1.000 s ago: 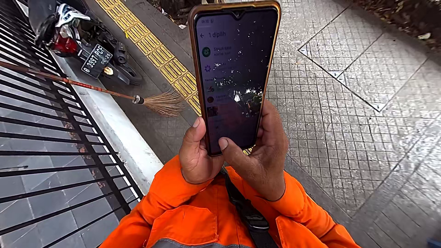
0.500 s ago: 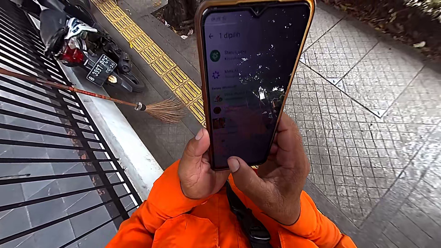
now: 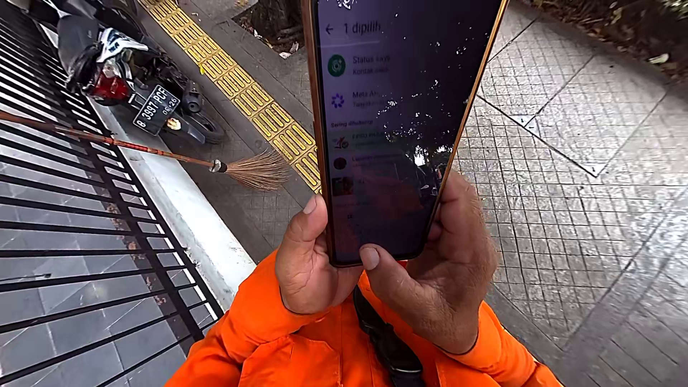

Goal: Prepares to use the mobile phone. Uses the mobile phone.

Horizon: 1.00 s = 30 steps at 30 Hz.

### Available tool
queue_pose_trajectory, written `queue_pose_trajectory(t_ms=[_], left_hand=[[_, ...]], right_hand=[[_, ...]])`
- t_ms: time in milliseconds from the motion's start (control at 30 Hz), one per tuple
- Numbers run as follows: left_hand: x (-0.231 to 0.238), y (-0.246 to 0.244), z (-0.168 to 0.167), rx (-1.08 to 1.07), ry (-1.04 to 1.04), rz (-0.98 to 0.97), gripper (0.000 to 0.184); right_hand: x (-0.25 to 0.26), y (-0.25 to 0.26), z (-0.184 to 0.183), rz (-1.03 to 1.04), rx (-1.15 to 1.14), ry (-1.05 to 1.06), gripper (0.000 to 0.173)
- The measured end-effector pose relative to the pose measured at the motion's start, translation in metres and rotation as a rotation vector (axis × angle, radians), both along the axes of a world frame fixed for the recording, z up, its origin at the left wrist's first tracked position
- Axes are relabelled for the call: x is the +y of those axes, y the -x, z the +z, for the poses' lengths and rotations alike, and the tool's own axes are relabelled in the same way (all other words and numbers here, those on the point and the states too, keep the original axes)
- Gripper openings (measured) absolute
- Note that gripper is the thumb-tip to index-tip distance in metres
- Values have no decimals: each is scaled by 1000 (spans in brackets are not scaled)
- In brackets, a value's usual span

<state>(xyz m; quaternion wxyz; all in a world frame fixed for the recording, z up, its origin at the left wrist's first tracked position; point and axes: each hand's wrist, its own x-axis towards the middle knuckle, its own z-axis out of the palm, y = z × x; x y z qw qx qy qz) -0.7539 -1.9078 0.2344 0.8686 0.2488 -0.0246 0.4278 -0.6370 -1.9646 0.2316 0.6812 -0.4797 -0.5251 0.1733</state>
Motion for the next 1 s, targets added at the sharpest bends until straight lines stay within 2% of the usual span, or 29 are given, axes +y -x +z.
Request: queue_pose_trajectory(t_ms=[600, 1000], left_hand=[[2, 0, -4, -13, 10, -1, 35], [0, -3, -6, 8, -57, 55, 33]], right_hand=[[2, 1, -1, -30, -19, 20, 62], [4, 3, 0, -15, 9, -5, 63]])
